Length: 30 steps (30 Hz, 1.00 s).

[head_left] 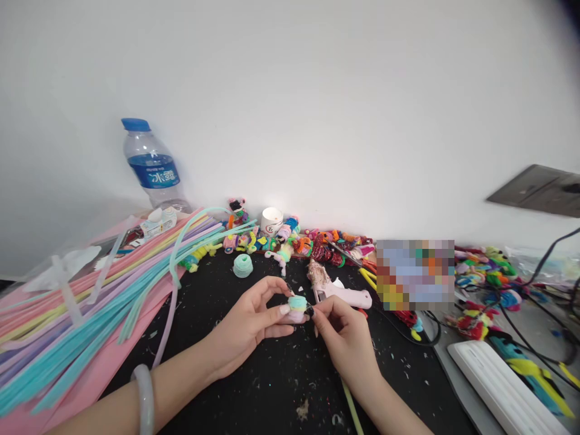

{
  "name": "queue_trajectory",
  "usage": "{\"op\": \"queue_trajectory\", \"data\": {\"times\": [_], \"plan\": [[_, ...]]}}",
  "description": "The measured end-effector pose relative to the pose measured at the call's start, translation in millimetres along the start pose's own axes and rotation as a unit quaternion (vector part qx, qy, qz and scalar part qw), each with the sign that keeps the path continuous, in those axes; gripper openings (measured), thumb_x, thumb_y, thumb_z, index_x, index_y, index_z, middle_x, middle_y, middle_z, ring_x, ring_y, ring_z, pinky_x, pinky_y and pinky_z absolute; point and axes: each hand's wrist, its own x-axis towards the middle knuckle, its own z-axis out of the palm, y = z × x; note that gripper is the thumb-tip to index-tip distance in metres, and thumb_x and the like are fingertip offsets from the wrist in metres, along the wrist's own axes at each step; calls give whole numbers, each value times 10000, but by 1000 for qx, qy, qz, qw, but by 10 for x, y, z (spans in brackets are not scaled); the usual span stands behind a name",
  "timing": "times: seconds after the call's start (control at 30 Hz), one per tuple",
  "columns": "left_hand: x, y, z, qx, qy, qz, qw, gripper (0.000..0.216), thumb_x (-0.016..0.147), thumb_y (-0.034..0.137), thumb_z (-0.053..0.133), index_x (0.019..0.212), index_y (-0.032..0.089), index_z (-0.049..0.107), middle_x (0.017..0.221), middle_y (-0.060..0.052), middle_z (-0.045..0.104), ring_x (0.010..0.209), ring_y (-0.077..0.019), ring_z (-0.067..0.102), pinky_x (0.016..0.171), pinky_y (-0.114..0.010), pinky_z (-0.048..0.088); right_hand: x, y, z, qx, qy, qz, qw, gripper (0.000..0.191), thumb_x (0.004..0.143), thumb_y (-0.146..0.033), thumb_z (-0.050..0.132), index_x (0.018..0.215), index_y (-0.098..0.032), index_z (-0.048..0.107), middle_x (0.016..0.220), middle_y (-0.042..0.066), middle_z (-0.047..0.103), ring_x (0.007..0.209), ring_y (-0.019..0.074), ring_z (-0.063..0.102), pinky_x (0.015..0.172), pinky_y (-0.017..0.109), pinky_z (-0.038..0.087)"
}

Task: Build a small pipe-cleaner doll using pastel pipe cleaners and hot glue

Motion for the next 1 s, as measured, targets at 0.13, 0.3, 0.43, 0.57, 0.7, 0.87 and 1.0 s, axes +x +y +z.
{"op": "queue_trajectory", "data": {"times": [0.13,0.3,0.43,0.57,0.7,0.87,1.0], "plan": [[3,0,-9,31,8,2,999,179,810,247,586,980,249,529,1038,11,531,923,-193,644,663,-217,530,11,8,5,-5,1,-4,1000,204,822,-295,535,660,-175,560,525,-25,511,473,115,439,455,216,336],[15,9,-19,63,18,-29,997,241,815,285,575,1045,220,551,969,-41,662,897,-201,662,718,-256,516,15,13,-1,-21,4,-10,1000,193,820,-274,531,657,-176,565,526,-21,520,478,118,446,459,219,340],[19,-1,-33,74,23,-25,997,253,807,285,583,1045,201,580,916,-53,697,855,-199,670,756,-295,510,3,7,-9,-36,2,-14,999,196,821,-263,526,650,-176,567,522,-19,520,475,118,440,454,219,333],[23,-26,-42,73,14,-9,997,277,794,283,595,1054,191,614,992,-70,667,842,-207,665,791,-337,513,-3,11,3,-35,1,-21,999,193,819,-256,529,650,-173,574,533,-16,526,477,117,443,452,219,337],[28,-23,-36,69,1,10,998,223,795,267,594,997,201,662,1233,-58,503,840,-188,655,808,-339,519,4,18,7,-35,-9,-28,999,195,823,-246,523,652,-170,580,544,-10,547,486,120,462,464,221,355],[30,16,-36,25,-11,-1,1000,201,807,241,590,993,190,649,1091,-53,570,862,-183,642,824,-325,507,30,0,-26,-28,-15,-23,999,196,820,-243,527,656,-166,602,549,-4,568,501,124,483,481,223,370],[33,21,-41,13,-6,3,1000,198,799,236,606,990,192,641,1074,-51,592,873,-182,641,832,-328,501,48,-14,-45,22,-29,9,999,146,802,-283,566,763,-163,639,572,-5,586,489,120,497,449,216,376]]}}
